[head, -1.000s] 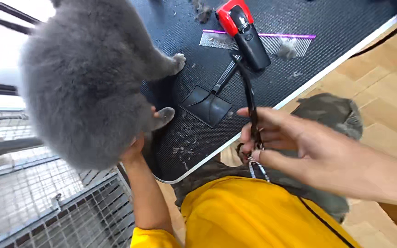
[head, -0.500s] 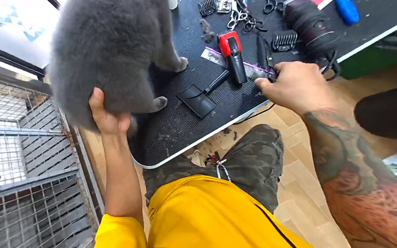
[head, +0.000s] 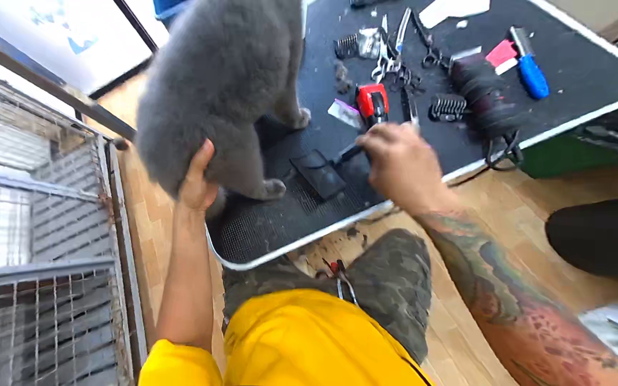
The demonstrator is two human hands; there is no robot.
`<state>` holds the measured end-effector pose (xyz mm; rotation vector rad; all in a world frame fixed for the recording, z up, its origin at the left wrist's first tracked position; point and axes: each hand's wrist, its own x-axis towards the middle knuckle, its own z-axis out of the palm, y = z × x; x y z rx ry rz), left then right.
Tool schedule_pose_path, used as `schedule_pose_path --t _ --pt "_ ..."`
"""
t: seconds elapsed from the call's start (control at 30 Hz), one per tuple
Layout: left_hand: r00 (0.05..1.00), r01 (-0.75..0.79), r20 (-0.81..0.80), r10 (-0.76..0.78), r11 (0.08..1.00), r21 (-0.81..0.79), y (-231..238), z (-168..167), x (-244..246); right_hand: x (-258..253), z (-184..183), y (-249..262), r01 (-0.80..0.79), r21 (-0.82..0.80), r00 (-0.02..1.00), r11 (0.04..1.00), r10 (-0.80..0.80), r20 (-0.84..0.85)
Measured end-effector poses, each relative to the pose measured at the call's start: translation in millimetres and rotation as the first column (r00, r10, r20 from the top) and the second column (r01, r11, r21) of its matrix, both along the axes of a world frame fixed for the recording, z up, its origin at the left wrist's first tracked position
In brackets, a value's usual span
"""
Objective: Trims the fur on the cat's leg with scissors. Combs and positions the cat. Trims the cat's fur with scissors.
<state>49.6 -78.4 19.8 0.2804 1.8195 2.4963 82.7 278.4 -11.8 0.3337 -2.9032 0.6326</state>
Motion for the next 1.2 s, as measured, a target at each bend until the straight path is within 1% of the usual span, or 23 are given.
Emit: schedule_pose_path --t 0.07,0.1,0.17,0.3,0.4,0.47,0.53,0.6,0.67,0.7,0.77,0.8,0.83,0.93,1.03,1.1,1.13,1.2 --pt "0.997 -0.043 0.058 0.044 0.999 -0.027 -4.7 -11.7 1.9 -11.0 -10.0 -16.9 -0.099 0.026 0.994 0.995 0.098 0.049" --pt "0.996 -0.070 0.058 0.071 0.998 -0.007 -5.2 -16.0 0.8 -18.5 -16.1 -21.3 -0.123 0.052 0.988 0.991 0.117 0.096" --pt "0.995 -0.100 0.031 0.098 0.993 0.068 -4.7 -21.7 3.2 -29.6 -27.7 -25.9 -0.139 0.086 0.983 0.987 0.127 0.131" --pt "0.991 -0.132 -0.005 0.135 0.974 0.182 0.4 -25.5 5.2 -33.5 -25.2 -31.3 -0.134 0.122 0.990 0.983 0.128 0.056" --pt "0.987 -0.158 0.023 0.157 0.962 0.221 11.7 -14.0 6.3 -23.0 -21.6 -42.9 -0.100 0.106 0.994 0.989 0.104 -0.031" --pt "0.983 -0.180 0.080 0.166 0.955 0.237 19.9 -0.8 5.4 -10.1 -22.0 -52.4 -0.112 0.142 0.993 0.983 0.117 -0.031" --pt "0.978 -0.196 0.112 0.176 0.958 0.208 23.3 14.8 2.0 6.4 -15.8 -54.9 -0.138 0.154 0.989 0.978 0.145 -0.034" --pt "0.977 -0.193 0.125 0.172 0.965 0.179 17.2 21.7 3.9 25.9 -6.4 -48.7 -0.144 0.091 0.990 0.985 0.143 0.019" --pt "0.988 -0.149 0.071 0.139 0.975 0.163 11.8 27.4 4.1 37.1 3.5 -37.1 -0.078 -0.058 0.994 0.995 0.082 0.076" --pt "0.992 -0.125 0.030 0.121 0.979 0.159 10.5 29.5 4.5 40.3 7.7 -34.2 -0.020 -0.157 0.989 0.987 0.042 0.140" --pt "0.996 -0.079 -0.023 0.084 0.982 0.173 11.4 30.1 4.1 39.3 10.8 -38.5 0.100 -0.329 0.953 0.939 0.005 0.303" --pt "0.997 -0.061 -0.028 0.066 0.984 0.168 11.9 27.2 4.6 36.9 10.3 -46.2 0.152 -0.388 0.933 0.909 -0.002 0.361" --pt "0.998 -0.053 -0.028 0.058 0.985 0.164 13.3 24.0 4.9 32.2 7.5 -55.7 0.178 -0.419 0.927 0.890 -0.008 0.376" --pt "0.998 -0.059 -0.023 0.064 0.983 0.172 18.8 14.7 2.5 10.5 4.0 -89.4 0.186 -0.445 0.922 0.876 0.001 0.388" --pt "0.995 -0.077 -0.046 0.087 0.980 0.182 23.5 8.5 -0.4 -9.6 8.3 -112.8 0.148 -0.388 0.892 0.910 0.047 0.449" --pt "0.993 -0.084 -0.062 0.096 0.983 0.165 25.2 9.4 1.2 0.2 19.5 -110.3 0.095 -0.409 0.910 0.908 0.087 0.405" --pt "0.993 -0.088 -0.066 0.101 0.981 0.174 25.8 10.3 1.3 11.6 24.0 -102.1 0.076 -0.456 0.930 0.887 0.102 0.353" --pt "0.992 -0.082 -0.075 0.100 0.974 0.209 25.9 10.5 0.3 32.6 27.9 -76.2 0.075 -0.588 0.957 0.805 0.108 0.269"
